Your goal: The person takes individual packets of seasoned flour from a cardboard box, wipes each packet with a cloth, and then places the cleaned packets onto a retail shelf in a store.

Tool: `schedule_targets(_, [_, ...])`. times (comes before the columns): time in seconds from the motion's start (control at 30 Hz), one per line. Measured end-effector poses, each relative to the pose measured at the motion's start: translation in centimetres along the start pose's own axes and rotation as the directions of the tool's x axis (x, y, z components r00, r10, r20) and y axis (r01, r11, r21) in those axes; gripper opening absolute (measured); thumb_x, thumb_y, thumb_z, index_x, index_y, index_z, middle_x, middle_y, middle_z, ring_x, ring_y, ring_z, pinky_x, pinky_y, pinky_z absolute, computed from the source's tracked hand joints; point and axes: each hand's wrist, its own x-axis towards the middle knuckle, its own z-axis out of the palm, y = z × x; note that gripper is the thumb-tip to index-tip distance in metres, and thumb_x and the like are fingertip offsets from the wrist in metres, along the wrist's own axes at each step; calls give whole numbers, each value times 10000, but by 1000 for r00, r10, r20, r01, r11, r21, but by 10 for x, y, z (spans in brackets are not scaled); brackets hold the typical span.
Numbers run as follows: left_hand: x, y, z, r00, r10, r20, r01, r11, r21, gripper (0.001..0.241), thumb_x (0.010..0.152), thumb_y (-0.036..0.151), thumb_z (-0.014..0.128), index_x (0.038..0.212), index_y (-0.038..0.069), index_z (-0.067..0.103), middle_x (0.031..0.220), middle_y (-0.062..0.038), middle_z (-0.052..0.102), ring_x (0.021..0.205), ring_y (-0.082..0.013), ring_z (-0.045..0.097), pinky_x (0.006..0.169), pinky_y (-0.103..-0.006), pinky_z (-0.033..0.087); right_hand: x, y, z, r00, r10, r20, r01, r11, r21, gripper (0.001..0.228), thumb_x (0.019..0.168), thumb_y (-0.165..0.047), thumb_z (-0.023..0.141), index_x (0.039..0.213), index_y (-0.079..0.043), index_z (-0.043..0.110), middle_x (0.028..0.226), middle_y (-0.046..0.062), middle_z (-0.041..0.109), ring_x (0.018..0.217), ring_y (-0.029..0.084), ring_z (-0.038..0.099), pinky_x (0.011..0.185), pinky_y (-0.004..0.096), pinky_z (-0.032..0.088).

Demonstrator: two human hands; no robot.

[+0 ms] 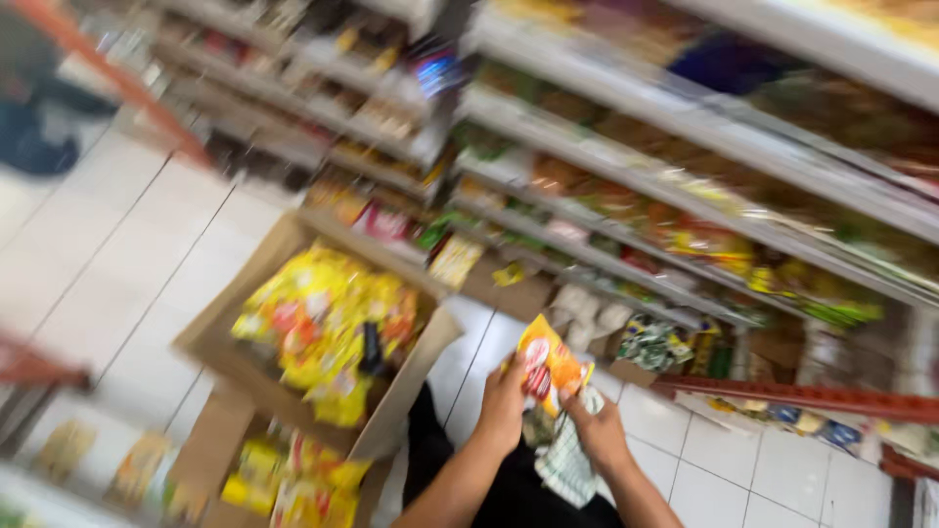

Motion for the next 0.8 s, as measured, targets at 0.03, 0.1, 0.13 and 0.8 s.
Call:
schedule_targets(0.03, [2,12,-17,993,109,36,-110,994,21,392,1184,295,597,1180,-89,677,916,-89,580,801,-171,535,719,-340,453,8,-3,16,1000,8,5,-8,994,-108,352,893,-274,744,1084,20,762,909,90,776,769,164,672,707,365,550])
schedule_targets(0.1, [9,26,-54,956,287,-65,-277,952,130,334,1023,235,551,1213,-17,660,1107,-27,711,1000,-99,646,899,-277,524,23,-2,45,999,-16,38,26,961,-274,349,908,-291,743,1062,23,745,892,84,763,762,168,675,691,358,551])
schedule_targets(0.13, [10,30,-67,957,271,-102,-257,957,134,313,1045,227,554,1211,-14,663,1066,-19,705,964,-87,633,871,-268,520,25,-5,60,996,-56,63,74,945,-320,348,908,-284,743,1061,28,724,890,75,757,766,163,686,689,345,560])
schedule_targets(0.8, [69,121,-468,473,293,-831,-358,926,123,343,995,194,602,1296,30,594,1163,-111,672,969,-211,657,850,-373,560,8,-18,209,959,198,200,-66,850,-523,234,925,-226,716,1035,-20,733,889,64,756,758,116,638,678,285,519])
